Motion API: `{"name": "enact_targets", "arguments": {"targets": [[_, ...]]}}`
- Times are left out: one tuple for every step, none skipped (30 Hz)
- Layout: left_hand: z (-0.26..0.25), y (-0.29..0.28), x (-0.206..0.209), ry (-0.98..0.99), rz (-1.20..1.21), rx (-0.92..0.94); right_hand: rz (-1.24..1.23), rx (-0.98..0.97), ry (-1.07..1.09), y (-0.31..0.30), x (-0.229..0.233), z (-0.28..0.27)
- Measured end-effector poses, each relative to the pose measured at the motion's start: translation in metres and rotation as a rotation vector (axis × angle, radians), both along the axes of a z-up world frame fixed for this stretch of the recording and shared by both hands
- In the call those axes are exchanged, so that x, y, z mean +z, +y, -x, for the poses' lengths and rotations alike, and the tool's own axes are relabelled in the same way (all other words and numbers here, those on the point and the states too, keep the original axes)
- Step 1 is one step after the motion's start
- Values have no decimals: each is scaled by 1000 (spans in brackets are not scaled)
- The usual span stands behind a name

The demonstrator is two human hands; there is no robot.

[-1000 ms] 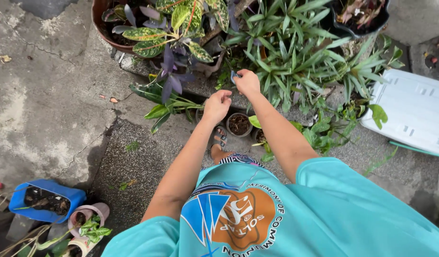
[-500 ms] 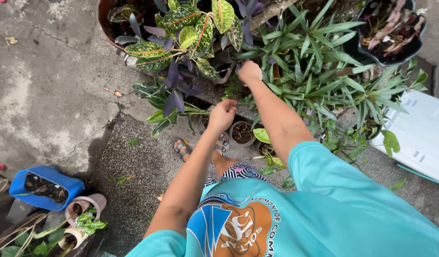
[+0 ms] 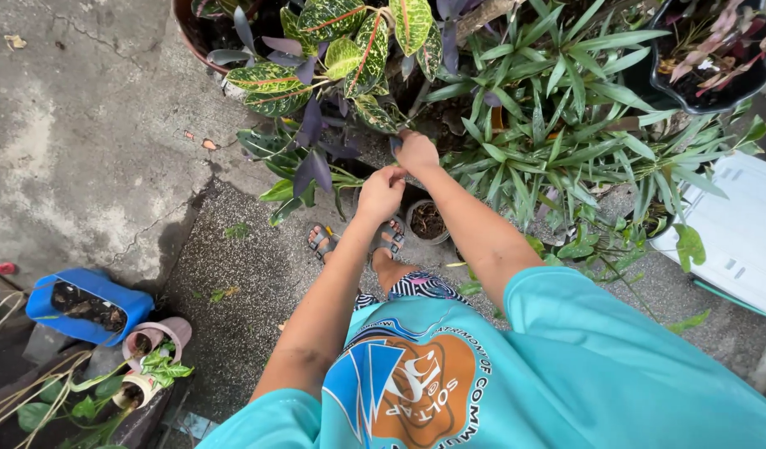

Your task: Watering various potted plants in a garden using a cup and pruning some leaves with scissors.

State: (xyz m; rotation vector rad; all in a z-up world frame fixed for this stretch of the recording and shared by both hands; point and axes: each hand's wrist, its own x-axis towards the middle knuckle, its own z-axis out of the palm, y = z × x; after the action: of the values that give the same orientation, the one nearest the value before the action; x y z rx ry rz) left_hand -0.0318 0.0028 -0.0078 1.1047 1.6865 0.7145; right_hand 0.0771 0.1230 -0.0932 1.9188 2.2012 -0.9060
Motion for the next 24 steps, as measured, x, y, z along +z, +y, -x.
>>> {"name": "enact_targets", "arguments": {"targets": [[1, -1, -3, -1, 3, 0, 3, 0, -1, -2, 12, 2], [2, 0, -5, 23, 1, -11, 13, -39, 0, -2, 26, 3], [2, 0, -7, 47, 0, -22, 22, -78, 1, -2, 39, 4], [2, 2, -4, 44, -1, -23, 22, -79, -1, -2, 40, 2], [1, 3, -2, 40, 4, -29, 18, -85, 3, -2, 40, 1], [1, 4, 0, 36, 9, -36, 14, -90, 7, -2, 41, 0], [0, 4, -2, 34, 9, -36, 14, -91, 4, -3, 43, -2], [-1, 5, -5, 40, -5, -43, 17, -113, 14, -3, 44, -3], [-2, 7, -7, 47, -18, -50, 20, -135, 23, -2, 45, -3], [-2, 8, -3, 48, -18, -50, 20, -135, 24, -2, 47, -4], [-1, 9, 1, 33, 4, -41, 24, -142, 17, -1, 48, -4], [-1, 9, 5, 17, 27, -33, 30, -149, 10, -1, 49, -5], [-1, 9, 5, 17, 28, -33, 30, -149, 10, -2, 53, -5], [0, 9, 5, 35, 25, -42, 37, -157, -1, -2, 57, -5], [0, 10, 4, 53, 22, -50, 43, -164, -12, -2, 61, -6], [0, 10, 5, 53, 22, -50, 43, -164, -12, -2, 61, -7], [0, 10, 5, 42, 35, -50, 51, -152, -16, -1, 62, -9], [0, 9, 5, 32, 48, -49, 59, -139, -20, -1, 62, -10], [0, 8, 5, 32, 47, -49, 59, -139, -21, -1, 64, -11], [-1, 8, 4, 28, 39, -41, 66, -148, -17, -1, 66, -12], [-2, 7, 4, 23, 30, -33, 74, -158, -14, -1, 67, -13], [-2, 7, 2, 24, 29, -32, 72, -157, -13, -2, 68, -14], [-2, 6, 0, 19, 29, -31, 44, -171, -11, -2, 69, -15], [-3, 5, -1, 13, 30, -29, 18, -185, -9, -3, 70, -17]]}}
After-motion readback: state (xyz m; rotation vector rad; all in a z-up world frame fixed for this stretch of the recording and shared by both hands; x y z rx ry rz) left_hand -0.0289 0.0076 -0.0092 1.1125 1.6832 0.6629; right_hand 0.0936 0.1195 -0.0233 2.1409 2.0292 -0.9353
